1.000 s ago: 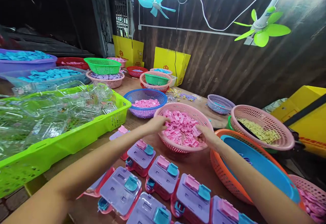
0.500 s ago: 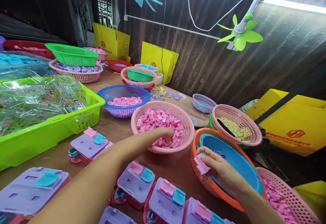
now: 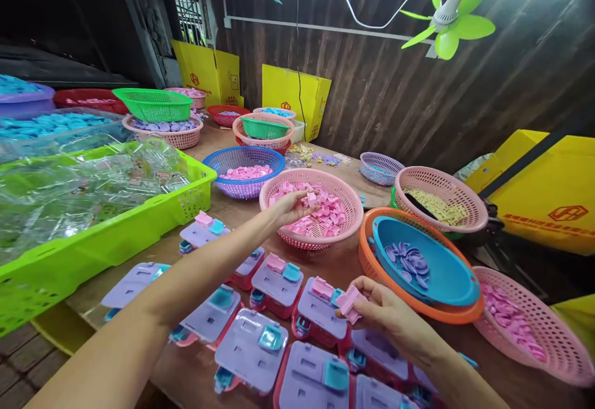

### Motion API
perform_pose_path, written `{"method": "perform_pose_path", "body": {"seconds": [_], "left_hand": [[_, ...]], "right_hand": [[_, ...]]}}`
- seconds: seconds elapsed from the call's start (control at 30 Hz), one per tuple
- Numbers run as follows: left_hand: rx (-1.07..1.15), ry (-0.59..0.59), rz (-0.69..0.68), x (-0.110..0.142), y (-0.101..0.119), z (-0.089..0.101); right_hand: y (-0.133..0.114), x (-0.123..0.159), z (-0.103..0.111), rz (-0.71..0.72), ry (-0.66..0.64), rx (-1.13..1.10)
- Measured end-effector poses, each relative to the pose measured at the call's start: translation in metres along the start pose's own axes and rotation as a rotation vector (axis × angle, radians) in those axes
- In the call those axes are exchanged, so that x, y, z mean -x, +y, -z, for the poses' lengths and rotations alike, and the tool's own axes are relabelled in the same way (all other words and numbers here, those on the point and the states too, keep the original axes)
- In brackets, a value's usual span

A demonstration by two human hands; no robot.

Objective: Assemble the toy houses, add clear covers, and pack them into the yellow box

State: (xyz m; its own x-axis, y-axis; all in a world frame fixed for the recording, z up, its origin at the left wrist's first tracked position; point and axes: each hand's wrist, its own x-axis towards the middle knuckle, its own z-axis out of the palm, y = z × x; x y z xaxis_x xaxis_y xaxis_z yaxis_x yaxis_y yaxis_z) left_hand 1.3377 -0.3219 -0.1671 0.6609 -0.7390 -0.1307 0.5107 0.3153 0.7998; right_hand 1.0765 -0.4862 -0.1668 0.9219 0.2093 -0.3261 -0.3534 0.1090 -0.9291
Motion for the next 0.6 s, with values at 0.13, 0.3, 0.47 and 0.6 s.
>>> {"method": "perform_pose_path", "body": {"seconds": [0.13,0.3,0.47,0.6], "left_hand": [[0.186,0.04,-0.019,0.062,-0.011,-0.023],[0.214,0.104,0.1,0.158,-0.035,-0.038],[0.285,0.285,0.117,0.224,-0.072,-0.026],[0.284,0.307,0.135,0.253,-0.097,-0.021]], "right_hand": [[0.015,0.017,-0.015,-0.001,0.045,0.079],[0.04,0.027,-0.035,0.147,0.124,0.415],[0.072,0.015,-0.063,0.387,0.241,0.734],[0.09,0.01,-0.066,0.346,0.313,0.88]]}}
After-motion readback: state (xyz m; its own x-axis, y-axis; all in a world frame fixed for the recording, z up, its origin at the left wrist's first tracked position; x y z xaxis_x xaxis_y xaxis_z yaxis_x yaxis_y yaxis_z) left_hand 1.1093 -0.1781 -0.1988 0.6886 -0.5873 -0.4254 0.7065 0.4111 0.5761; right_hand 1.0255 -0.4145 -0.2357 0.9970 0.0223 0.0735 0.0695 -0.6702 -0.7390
